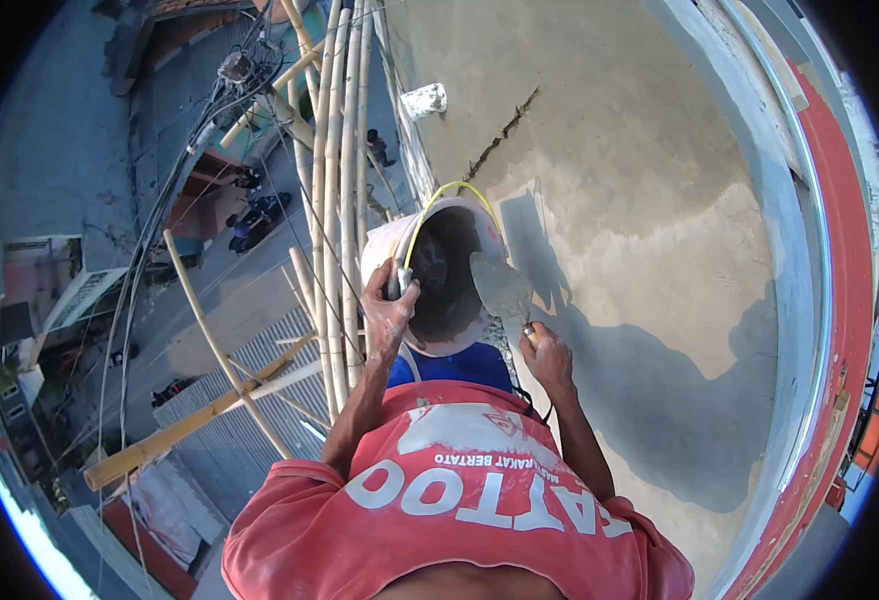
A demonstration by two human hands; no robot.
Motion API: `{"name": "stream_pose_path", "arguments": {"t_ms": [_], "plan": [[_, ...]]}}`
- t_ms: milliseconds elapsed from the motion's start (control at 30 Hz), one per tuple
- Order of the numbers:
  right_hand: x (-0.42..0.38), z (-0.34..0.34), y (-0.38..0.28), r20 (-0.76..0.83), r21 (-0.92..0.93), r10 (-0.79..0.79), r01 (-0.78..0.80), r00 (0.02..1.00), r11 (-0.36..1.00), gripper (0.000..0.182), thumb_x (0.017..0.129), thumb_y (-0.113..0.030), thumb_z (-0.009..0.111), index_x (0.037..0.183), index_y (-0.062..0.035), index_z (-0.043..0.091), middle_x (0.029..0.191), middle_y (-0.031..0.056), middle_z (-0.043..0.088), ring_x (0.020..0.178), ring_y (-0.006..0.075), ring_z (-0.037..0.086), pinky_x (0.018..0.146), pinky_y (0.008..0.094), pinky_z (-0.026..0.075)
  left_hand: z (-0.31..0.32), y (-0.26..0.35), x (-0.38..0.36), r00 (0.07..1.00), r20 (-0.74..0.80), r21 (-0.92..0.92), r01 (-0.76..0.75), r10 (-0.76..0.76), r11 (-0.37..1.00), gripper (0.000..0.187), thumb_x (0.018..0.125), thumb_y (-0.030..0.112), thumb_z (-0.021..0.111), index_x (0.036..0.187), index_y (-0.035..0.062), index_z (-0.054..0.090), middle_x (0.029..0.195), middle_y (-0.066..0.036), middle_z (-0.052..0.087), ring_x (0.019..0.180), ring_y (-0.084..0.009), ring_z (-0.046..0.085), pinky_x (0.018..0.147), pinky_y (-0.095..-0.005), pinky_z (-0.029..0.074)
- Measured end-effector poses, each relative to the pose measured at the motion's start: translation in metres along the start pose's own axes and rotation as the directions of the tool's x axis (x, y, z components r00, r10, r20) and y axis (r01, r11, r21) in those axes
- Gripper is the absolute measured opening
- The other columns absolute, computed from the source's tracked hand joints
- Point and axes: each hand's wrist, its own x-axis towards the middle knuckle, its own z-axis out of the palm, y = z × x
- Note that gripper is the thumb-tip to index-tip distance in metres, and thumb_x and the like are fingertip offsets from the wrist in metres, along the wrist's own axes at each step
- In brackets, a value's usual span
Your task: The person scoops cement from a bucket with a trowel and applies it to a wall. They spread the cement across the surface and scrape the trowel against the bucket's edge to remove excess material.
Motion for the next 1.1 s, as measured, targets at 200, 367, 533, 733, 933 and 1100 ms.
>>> {"name": "stream_pose_path", "arguments": {"t_ms": [200, 367, 533, 733, 933, 1100], "plan": [[0.003, -0.016, -0.003, 0.104, -0.127, 0.066, -0.053, 0.992, 0.991, 0.026, 0.084, -0.029, 0.061, 0.096, -0.0071, 0.056, 0.089, 0.0164, 0.065, 0.083, 0.0362, 0.063, 0.069, 0.0480, 0.049, 0.000, -0.002, -0.012, 1.000, -0.005, -0.034, 0.005, -0.006, 0.999, 0.048, 0.071, 0.008, 0.069, 0.116, -0.0057, 0.057, 0.085, -0.003, 0.059, 0.064, -0.0059, 0.052, 0.054, -0.0200, 0.043], [0.015, -0.021, -0.011, 0.053, -0.275, -0.023, 0.036, 0.998, 0.961, 0.026, 0.081, -0.022, 0.061, 0.097, -0.0027, 0.057, 0.089, 0.0167, 0.064, 0.084, 0.0344, 0.064, 0.069, 0.0454, 0.051, -0.005, 0.014, -0.019, 1.000, 0.014, -0.017, 0.016, -0.016, 1.000, 0.051, 0.072, 0.005, 0.070, 0.119, -0.0070, 0.056, 0.093, -0.005, 0.061, 0.080, -0.0103, 0.056, 0.071, -0.0230, 0.046], [0.026, -0.019, -0.013, 0.002, -0.348, -0.217, 0.204, 0.976, 0.915, 0.021, 0.080, -0.016, 0.058, 0.098, -0.0044, 0.060, 0.084, 0.0153, 0.063, 0.079, 0.0302, 0.064, 0.068, 0.0423, 0.050, -0.004, 0.028, -0.024, 0.999, 0.025, -0.031, -0.047, 0.048, 0.998, 0.053, 0.071, 0.004, 0.072, 0.119, -0.0067, 0.055, 0.096, -0.005, 0.062, 0.084, -0.0110, 0.057, 0.076, -0.0238, 0.046], [0.036, -0.022, -0.053, 0.037, -0.483, -0.395, 0.362, 0.918, 0.797, 0.013, 0.078, -0.012, 0.055, 0.084, -0.0079, 0.066, 0.080, 0.0118, 0.062, 0.080, 0.0240, 0.063, 0.068, 0.0369, 0.048, 0.006, 0.050, -0.034, 0.990, 0.088, 0.102, -0.121, 0.112, 0.987, 0.050, 0.071, 0.006, 0.071, 0.118, -0.0052, 0.057, 0.093, -0.004, 0.061, 0.081, -0.0097, 0.056, 0.073, -0.0228, 0.046], [0.040, -0.009, -0.079, 0.212, -0.669, -0.431, 0.451, 0.877, 0.591, 0.016, 0.081, -0.018, 0.055, 0.087, -0.0149, 0.069, 0.088, 0.0085, 0.062, 0.085, 0.0231, 0.059, 0.067, 0.0380, 0.043, 0.021, 0.074, -0.047, 0.985, 0.130, 0.184, -0.137, 0.114, 0.973, 0.050, 0.070, 0.006, 0.072, 0.116, -0.0055, 0.058, 0.091, -0.004, 0.062, 0.076, -0.0091, 0.056, 0.068, -0.0213, 0.045], [0.029, -0.014, -0.104, 0.421, -0.731, -0.432, 0.580, 0.798, 0.360, 0.015, 0.081, -0.020, 0.056, 0.087, -0.0178, 0.070, 0.090, 0.0071, 0.061, 0.086, 0.0232, 0.059, 0.065, 0.0371, 0.043, 0.023, 0.059, -0.043, 0.955, 0.185, 0.277, -0.276, 0.231, 0.920, 0.048, 0.069, 0.007, 0.072, 0.114, -0.0050, 0.059, 0.085, -0.003, 0.061, 0.067, -0.0074, 0.054, 0.058, -0.0208, 0.044]]}}
